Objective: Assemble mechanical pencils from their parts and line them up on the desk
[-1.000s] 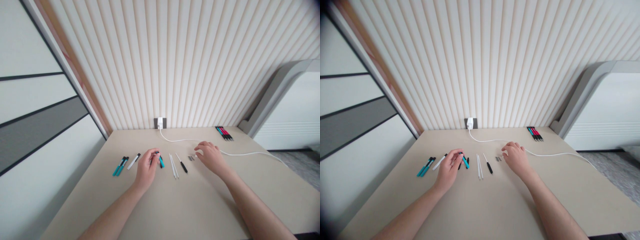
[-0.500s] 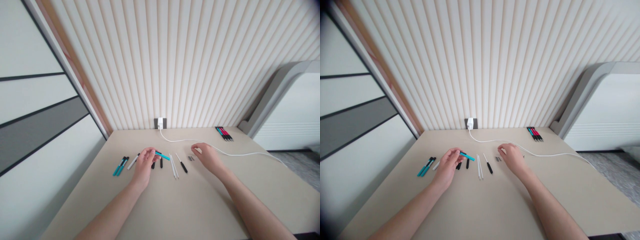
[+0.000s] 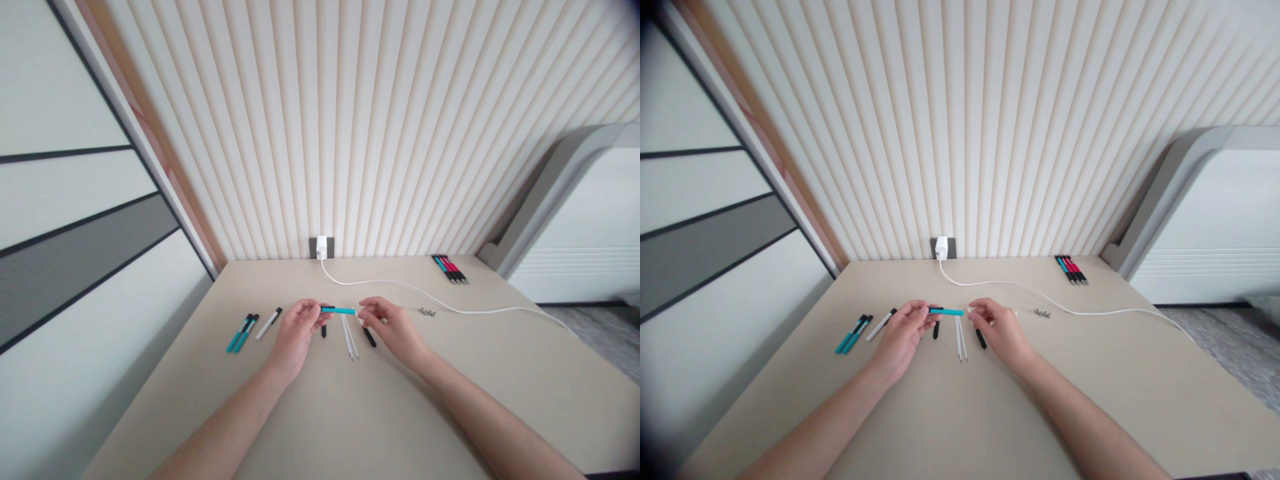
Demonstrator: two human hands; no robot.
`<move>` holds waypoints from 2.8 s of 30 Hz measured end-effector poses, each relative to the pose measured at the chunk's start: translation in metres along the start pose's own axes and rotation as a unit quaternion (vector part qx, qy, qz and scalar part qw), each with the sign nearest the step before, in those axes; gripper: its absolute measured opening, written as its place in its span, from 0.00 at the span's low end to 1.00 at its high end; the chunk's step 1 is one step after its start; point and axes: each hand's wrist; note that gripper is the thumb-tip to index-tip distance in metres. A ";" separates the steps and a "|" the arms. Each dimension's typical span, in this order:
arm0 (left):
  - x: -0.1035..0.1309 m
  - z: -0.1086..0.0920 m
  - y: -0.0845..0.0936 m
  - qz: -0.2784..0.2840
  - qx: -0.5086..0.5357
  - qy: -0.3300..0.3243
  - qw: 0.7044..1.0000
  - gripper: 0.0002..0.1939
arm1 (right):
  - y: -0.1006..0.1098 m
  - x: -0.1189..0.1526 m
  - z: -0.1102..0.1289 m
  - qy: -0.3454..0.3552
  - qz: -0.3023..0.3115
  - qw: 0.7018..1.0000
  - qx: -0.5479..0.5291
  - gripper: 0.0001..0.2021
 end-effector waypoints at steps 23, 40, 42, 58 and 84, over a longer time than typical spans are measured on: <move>-0.002 0.003 0.002 -0.013 0.028 0.015 0.999 0.11 | 0.003 0.005 0.014 0.098 -0.037 0.994 0.027 0.12; 0.003 0.000 0.002 0.099 -0.200 -0.038 0.974 0.12 | 0.004 0.006 0.015 0.136 -0.038 0.989 0.037 0.10; 0.005 0.000 0.002 0.126 -0.249 -0.063 0.958 0.11 | 0.004 0.007 0.015 0.138 -0.042 0.989 0.034 0.10; -0.006 -0.003 0.018 0.104 -0.393 -0.185 0.895 0.08 | 0.001 0.011 0.008 0.053 0.001 0.913 0.405 0.08; -0.019 -0.006 0.038 0.172 -0.607 -0.278 0.724 0.09 | 0.003 0.008 0.016 0.160 0.009 0.917 0.365 0.07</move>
Point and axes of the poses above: each hand's wrist, its own x-axis away from the middle knuckle, its own y-axis out of the back of the hand, z = x × y, and after that the axes turned 8 degrees about -y, right-handed
